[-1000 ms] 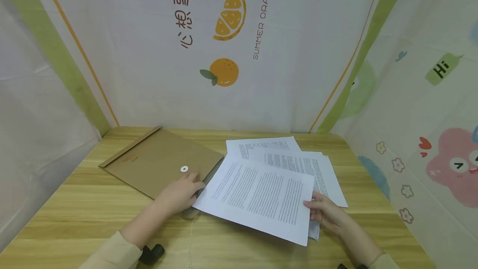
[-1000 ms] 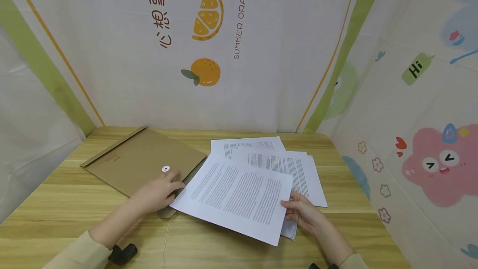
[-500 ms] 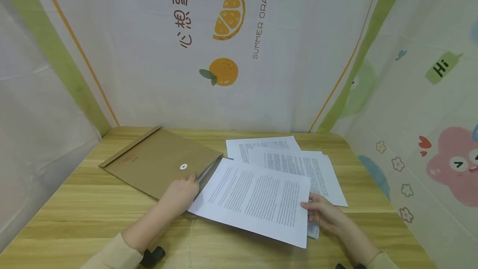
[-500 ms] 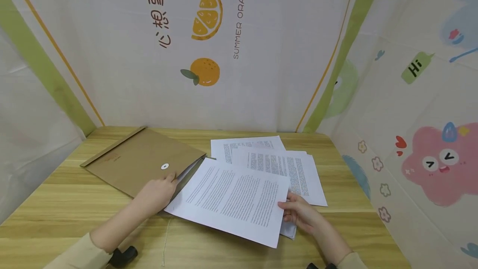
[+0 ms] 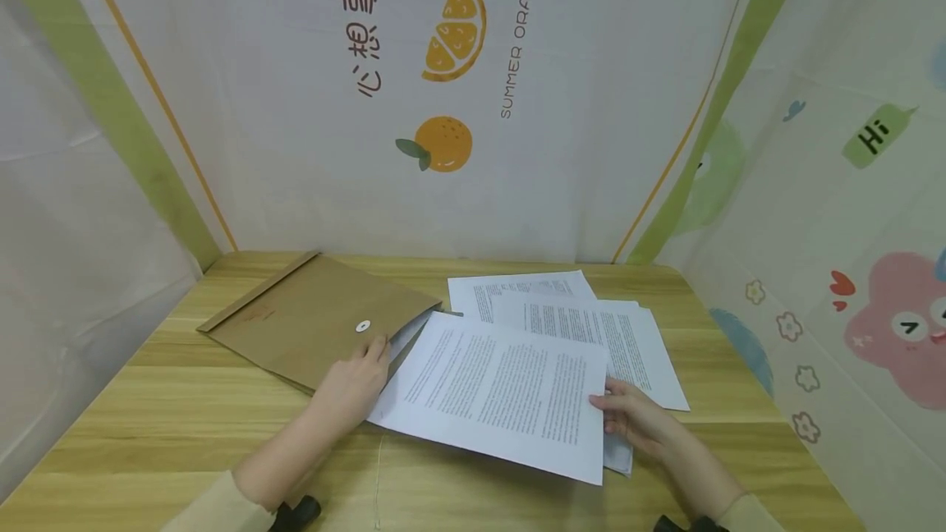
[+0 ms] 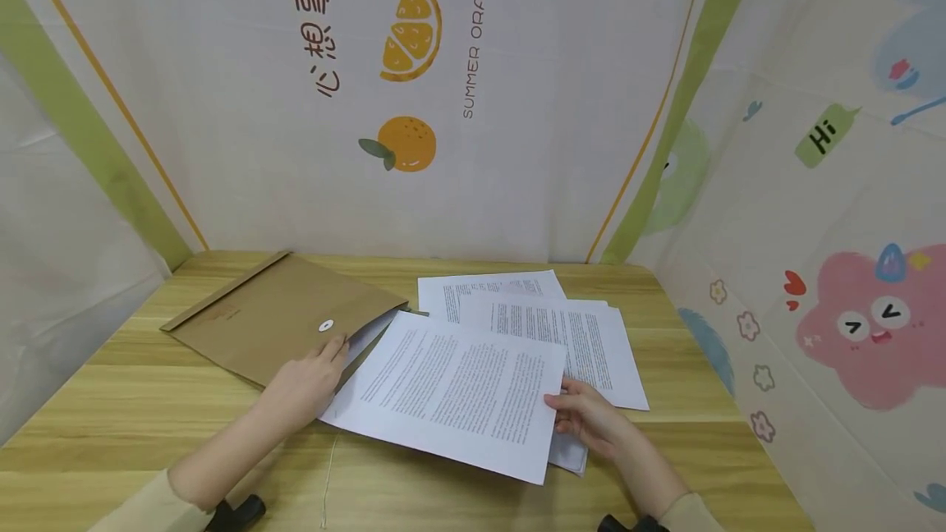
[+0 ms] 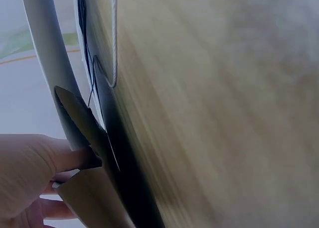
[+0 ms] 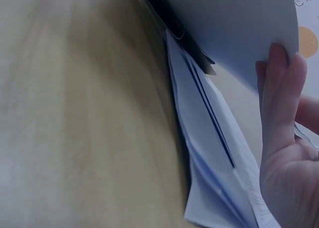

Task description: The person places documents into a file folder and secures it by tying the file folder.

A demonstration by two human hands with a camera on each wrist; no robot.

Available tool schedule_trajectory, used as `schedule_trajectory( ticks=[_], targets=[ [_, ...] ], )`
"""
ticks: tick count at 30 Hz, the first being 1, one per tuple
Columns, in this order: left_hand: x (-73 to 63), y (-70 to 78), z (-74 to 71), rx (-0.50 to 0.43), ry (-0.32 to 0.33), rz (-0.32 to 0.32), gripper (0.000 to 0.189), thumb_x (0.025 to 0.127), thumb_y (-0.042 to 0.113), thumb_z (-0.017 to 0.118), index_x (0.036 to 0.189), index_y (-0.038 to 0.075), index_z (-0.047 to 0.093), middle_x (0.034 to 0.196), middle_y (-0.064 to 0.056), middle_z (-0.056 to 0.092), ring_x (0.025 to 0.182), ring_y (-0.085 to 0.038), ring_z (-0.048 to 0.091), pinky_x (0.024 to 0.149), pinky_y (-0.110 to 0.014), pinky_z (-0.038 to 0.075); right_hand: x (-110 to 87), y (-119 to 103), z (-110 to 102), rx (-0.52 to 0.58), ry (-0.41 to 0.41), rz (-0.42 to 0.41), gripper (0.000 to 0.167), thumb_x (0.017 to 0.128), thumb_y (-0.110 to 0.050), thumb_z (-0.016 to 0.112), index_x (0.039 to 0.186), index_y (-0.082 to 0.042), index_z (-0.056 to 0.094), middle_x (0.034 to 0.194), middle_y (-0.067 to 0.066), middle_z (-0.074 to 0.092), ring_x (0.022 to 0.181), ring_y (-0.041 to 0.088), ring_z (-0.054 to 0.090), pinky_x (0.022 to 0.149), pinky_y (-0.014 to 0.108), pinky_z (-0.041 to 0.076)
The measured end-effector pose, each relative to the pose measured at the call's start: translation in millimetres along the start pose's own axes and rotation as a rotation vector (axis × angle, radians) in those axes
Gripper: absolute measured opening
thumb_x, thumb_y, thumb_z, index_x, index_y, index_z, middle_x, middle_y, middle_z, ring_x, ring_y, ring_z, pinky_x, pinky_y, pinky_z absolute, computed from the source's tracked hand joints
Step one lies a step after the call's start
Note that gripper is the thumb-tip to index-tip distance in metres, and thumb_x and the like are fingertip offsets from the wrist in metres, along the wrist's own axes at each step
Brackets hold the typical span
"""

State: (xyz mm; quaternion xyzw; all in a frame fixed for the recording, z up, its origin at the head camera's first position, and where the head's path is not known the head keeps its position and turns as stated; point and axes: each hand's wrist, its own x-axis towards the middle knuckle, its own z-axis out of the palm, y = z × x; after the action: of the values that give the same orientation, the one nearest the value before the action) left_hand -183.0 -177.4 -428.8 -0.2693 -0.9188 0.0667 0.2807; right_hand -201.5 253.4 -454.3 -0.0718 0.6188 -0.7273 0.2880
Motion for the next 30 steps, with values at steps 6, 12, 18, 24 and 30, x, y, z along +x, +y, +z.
schedule_trajectory(
  ticks=[6, 12, 18, 24, 30],
  targets=[
    [-3.9, -0.1, -2.9, -0.023, -0.067, -0.036, 0.038, 0.08, -0.005, 0.069, 0.116, -0.014, 0.06, 0.123, -0.026, 0.054, 0.097, -0.037, 0.062, 0.043, -0.027, 0.051, 4.7, -2, 2, -0.01, 0.003, -0.029, 0.054, 0.096, -0.005, 0.05, 0.143, 0.008, 0.026, 0.117, 0.011, 0.064, 0.103, 0.026, 0.064, 0.076, 0.027, 0.054],
    [-4.8, -0.4, -7.7, -0.044, -0.107, -0.055, 0.044, 0.078, -0.008, 0.07, 0.119, -0.015, 0.057, 0.128, -0.026, 0.051, 0.1, -0.038, 0.06, 0.047, -0.03, 0.053, 7.2, -3, 6, 0.012, 0.035, -0.028, 0.052, 0.096, -0.005, 0.051, 0.142, 0.007, 0.029, 0.113, 0.008, 0.066, 0.096, 0.02, 0.066, 0.068, 0.022, 0.052],
    [-5.5, -0.8, -7.4, -0.064, -0.134, -0.079, 0.047, 0.077, -0.009, 0.068, 0.122, -0.015, 0.055, 0.131, -0.026, 0.049, 0.103, -0.039, 0.058, 0.049, -0.033, 0.054, 12.0, -2, 11, 0.05, 0.064, -0.03, 0.048, 0.095, -0.003, 0.051, 0.139, 0.005, 0.034, 0.111, 0.007, 0.067, 0.091, 0.016, 0.065, 0.063, 0.02, 0.049],
    [-7.0, -1.0, -8.0, -0.073, -0.134, -0.079, 0.047, 0.077, -0.01, 0.067, 0.122, -0.016, 0.054, 0.132, -0.028, 0.047, 0.104, -0.04, 0.058, 0.05, -0.033, 0.054, 20.3, -2, 20, 0.048, 0.094, -0.027, 0.049, 0.095, -0.004, 0.053, 0.139, 0.006, 0.034, 0.109, 0.006, 0.067, 0.084, 0.013, 0.063, 0.061, 0.018, 0.048],
    [-7.4, -1.4, -8.5, -0.077, -0.13, -0.079, 0.047, 0.078, -0.01, 0.068, 0.123, -0.016, 0.054, 0.132, -0.028, 0.047, 0.104, -0.04, 0.058, 0.052, -0.031, 0.055, 29.1, -2, 31, 0.042, 0.119, -0.015, 0.055, 0.093, -0.006, 0.055, 0.141, 0.007, 0.031, 0.109, 0.007, 0.067, 0.084, 0.013, 0.063, 0.062, 0.018, 0.048]
  ],
)
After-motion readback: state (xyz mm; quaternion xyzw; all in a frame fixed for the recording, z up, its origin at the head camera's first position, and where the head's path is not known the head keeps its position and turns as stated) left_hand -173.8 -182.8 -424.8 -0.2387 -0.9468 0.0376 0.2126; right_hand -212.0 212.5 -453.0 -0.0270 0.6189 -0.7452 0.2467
